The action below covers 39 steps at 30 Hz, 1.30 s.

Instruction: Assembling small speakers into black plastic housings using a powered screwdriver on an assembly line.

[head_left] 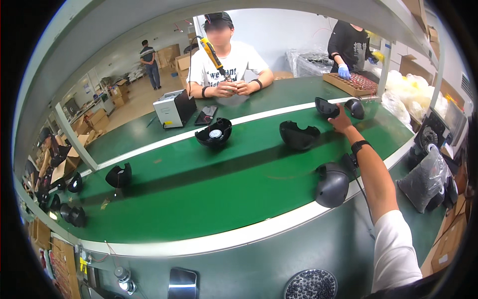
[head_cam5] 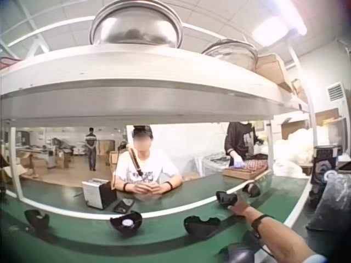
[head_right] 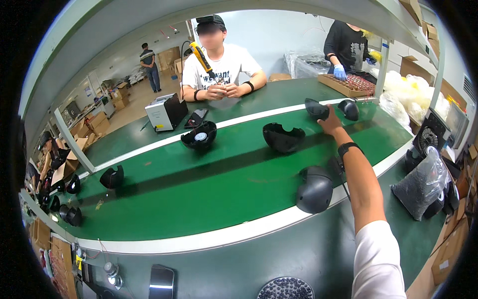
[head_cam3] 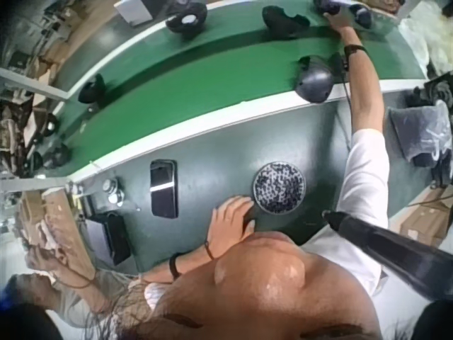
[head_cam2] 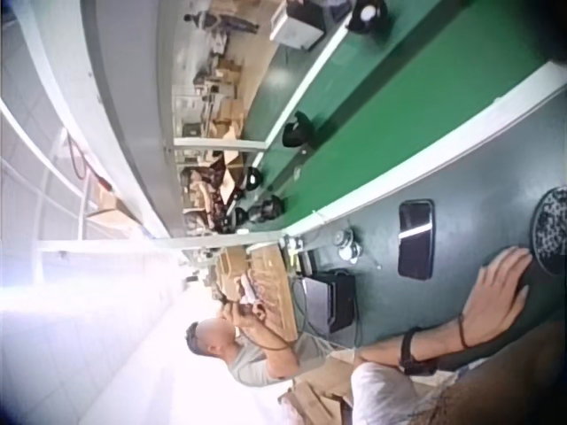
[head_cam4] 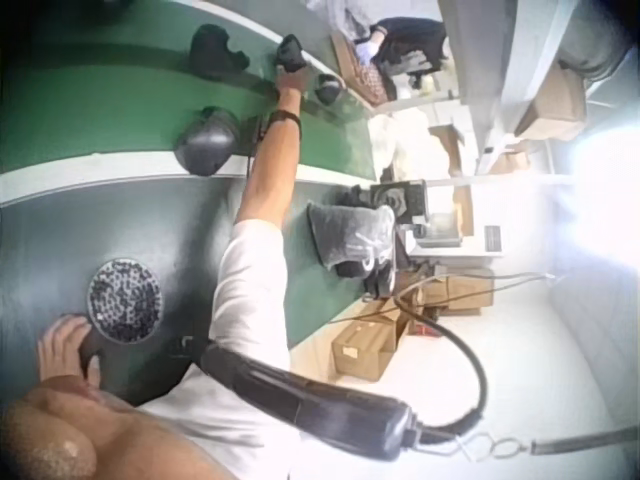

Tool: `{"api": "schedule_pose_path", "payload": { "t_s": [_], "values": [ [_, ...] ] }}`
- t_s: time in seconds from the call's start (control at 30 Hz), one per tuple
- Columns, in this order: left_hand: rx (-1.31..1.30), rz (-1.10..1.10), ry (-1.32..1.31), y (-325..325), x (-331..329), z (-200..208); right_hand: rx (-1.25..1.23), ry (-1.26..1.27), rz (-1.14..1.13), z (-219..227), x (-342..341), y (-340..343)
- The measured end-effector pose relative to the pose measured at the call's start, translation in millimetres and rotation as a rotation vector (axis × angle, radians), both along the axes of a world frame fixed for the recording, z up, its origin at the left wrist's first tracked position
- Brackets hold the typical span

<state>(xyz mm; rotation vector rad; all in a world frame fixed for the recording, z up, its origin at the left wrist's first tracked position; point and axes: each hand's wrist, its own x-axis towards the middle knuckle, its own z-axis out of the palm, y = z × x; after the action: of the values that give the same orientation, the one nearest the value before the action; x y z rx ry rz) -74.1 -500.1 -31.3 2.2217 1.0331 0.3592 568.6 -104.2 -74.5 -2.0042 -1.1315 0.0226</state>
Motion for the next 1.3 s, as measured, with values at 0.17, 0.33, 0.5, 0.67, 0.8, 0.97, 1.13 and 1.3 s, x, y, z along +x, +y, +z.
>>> {"api": "schedule_pose_path", "payload": {
  "t_s": [0.17,0.33,0.5,0.67,0.8,0.97,1.13,1.3],
  "values": [
    [0.010,-0.006,-0.013,1.3,3.9,1.3,0.182,-0.044,-0.064,-11.8,6.2,-8.9],
    [0.056,0.023,-0.016,-4.2,3.0,12.4,0.295,-0.194,-0.066,-5.3,-58.7,-49.8],
    [0.122,0.025,-0.108,-10.2,0.2,2.6,0.267,-0.113,0.079,40.8,-108.6,-176.7],
    [0.206,-0.019,-0.155,-1.3,-0.8,-12.1,0.214,-0.177,0.246,71.1,-139.6,-357.4],
    [0.121,-0.019,-0.322,1.4,-8.4,-13.4,0.042,0.020,0.279,117.4,-240.3,-501.9],
    [-0.335,0.037,-0.561,-7.2,-21.8,-5.5,-0.084,-0.018,0.376,115.4,-312.7,-618.8],
    [-0.751,-0.269,-0.410,-45.0,-7.0,21.1,-0.053,-0.003,0.500,75.8,-382.6,-663.4],
    [-0.510,-0.267,-0.421,-52.2,-18.7,5.1,0.005,0.066,0.684,61.1,-452.2,-634.3]
  ]
}}
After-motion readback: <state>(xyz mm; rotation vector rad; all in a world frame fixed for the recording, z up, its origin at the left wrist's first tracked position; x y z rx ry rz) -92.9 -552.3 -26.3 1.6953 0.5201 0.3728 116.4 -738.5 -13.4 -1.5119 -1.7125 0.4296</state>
